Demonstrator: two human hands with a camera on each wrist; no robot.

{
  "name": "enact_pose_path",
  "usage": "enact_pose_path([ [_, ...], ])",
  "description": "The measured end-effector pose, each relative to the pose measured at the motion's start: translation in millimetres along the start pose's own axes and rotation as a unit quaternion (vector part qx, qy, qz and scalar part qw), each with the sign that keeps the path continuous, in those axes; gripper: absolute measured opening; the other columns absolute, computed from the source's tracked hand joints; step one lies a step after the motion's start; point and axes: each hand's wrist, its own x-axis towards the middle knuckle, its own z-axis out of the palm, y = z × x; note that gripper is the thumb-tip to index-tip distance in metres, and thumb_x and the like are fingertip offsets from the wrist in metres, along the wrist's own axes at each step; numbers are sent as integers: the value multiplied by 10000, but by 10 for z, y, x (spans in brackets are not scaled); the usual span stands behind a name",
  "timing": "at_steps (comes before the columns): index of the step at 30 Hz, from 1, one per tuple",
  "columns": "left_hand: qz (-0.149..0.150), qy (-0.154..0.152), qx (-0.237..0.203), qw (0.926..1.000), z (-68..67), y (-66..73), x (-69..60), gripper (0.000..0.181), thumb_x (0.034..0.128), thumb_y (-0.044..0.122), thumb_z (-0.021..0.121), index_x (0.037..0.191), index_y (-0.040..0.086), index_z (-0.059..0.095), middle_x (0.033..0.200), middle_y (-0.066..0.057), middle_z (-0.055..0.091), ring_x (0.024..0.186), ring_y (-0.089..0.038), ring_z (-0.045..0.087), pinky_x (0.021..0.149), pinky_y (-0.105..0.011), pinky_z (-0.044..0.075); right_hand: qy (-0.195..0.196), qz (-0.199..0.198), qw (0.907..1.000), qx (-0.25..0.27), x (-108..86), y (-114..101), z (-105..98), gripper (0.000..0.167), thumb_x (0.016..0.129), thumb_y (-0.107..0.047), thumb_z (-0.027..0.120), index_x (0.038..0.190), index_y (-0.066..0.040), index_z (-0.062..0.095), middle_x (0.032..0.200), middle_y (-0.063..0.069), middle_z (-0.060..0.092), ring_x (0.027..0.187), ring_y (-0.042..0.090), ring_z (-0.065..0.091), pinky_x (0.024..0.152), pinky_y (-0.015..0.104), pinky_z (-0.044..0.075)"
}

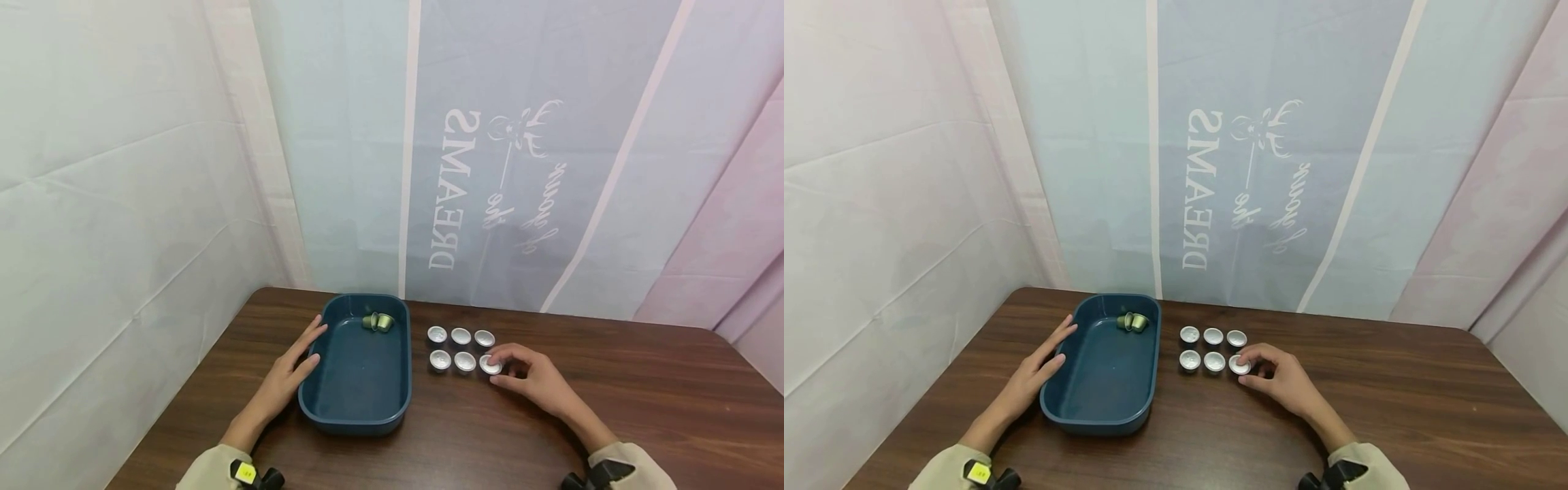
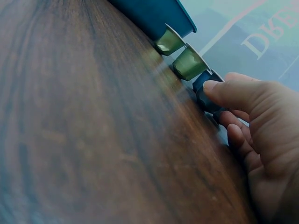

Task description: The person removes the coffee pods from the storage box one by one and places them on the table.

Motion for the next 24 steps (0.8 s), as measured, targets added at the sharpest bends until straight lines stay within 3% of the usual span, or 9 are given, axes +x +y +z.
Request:
enact_pose_path([
  [4, 14, -1, 113, 9999, 13, -202, 4, 504, 1000, 61, 465, 1486, 127, 353, 1579, -28, 184, 1429, -247, 179, 1045, -629, 189, -5, 22, 10000, 13, 6, -27, -6, 228, 737, -34, 814, 917, -100, 691, 1038, 64, 671, 819, 198, 609, 618, 286, 485],
  [6, 10, -8, 101, 9999, 14, -237, 6, 507, 1001, 68, 468, 1488, 143, 352, 1579, -14, 183, 1429, -241, 179, 1047, -626, 190, -24, 34, 10000, 29, 8, -40, -10, 223, 740, -41, 813, 919, -96, 692, 1045, 65, 671, 822, 201, 608, 619, 277, 481],
  [12, 34, -18, 85, 10000, 10, -214, 9, 486, 1014, 126, 464, 1488, 144, 356, 1580, -7, 181, 1430, -208, 172, 1056, -613, 181, -13, -110, 9998, 139, 6, 180, -2, 242, 744, -56, 815, 940, -126, 691, 1072, 70, 663, 814, 205, 593, 604, 247, 465],
  [16, 21, -33, 122, 9999, 13, -205, 10, 495, 1013, 117, 461, 1494, 150, 346, 1583, -1, 172, 1431, -195, 169, 1070, -574, 193, -41, -203, 9979, 615, 4, 363, -14, 250, 760, -44, 801, 970, -119, 687, 1114, 106, 645, 825, 199, 571, 607, 240, 474],
  [22, 8, -41, 206, 9998, 17, -217, 8, 503, 1012, 104, 461, 1497, 151, 337, 1583, 8, 167, 1430, -193, 170, 1065, -575, 204, -78, -233, 9932, 1138, -8, 398, -43, 219, 809, -37, 758, 1010, -58, 673, 1158, 132, 618, 841, 191, 566, 672, 250, 488],
  [24, 1, -34, 214, 9998, 15, -215, 3, 503, 1012, 105, 461, 1497, 154, 338, 1583, 3, 168, 1430, -195, 171, 1067, -569, 205, -58, -138, 9921, 1245, -7, 380, -50, 217, 831, -44, 738, 1036, -42, 664, 1173, 126, 611, 835, 174, 576, 625, 261, 490],
])
